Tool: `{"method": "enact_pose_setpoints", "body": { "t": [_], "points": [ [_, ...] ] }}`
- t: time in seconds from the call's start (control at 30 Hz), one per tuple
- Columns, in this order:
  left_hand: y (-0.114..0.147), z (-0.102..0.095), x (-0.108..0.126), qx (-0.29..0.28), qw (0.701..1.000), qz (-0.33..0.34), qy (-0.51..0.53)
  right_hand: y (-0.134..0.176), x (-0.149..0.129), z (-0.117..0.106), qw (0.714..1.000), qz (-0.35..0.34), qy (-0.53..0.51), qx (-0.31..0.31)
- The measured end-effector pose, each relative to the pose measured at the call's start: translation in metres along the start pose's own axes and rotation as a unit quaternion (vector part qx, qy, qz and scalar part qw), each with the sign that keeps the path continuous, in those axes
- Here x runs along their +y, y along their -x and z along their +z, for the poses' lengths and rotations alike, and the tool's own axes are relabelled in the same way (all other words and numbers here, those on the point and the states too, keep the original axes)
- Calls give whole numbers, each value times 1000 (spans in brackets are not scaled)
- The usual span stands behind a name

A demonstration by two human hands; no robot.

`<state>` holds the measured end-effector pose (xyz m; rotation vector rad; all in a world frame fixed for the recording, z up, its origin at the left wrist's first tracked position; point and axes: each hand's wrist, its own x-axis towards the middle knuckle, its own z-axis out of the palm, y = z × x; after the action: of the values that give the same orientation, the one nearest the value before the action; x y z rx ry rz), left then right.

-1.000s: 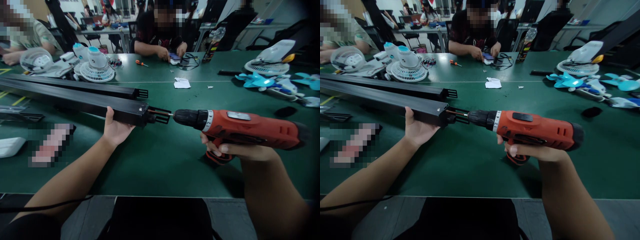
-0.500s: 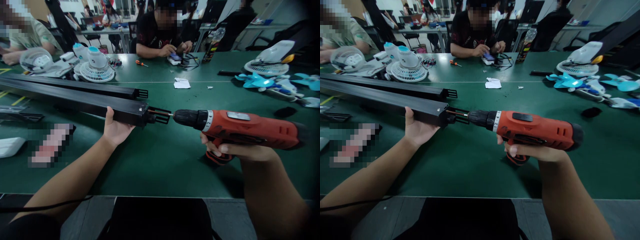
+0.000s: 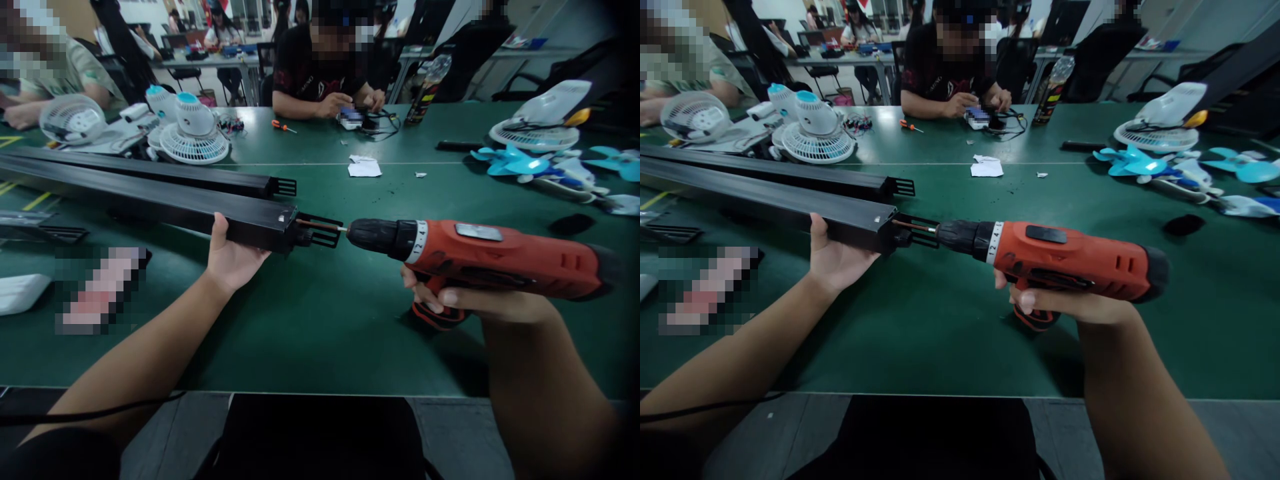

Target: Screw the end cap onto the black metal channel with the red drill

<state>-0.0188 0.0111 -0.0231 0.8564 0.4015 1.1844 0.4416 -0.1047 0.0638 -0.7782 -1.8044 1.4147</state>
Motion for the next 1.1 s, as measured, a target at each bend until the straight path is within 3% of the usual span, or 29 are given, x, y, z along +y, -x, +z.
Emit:
{"method": "enact_pose_setpoints", "body": {
  "t": [1.1],
  "points": [
    [0,9,-3,19,999,11,-28,0,-1,2,1000,14,-6,5]
  ]
}}
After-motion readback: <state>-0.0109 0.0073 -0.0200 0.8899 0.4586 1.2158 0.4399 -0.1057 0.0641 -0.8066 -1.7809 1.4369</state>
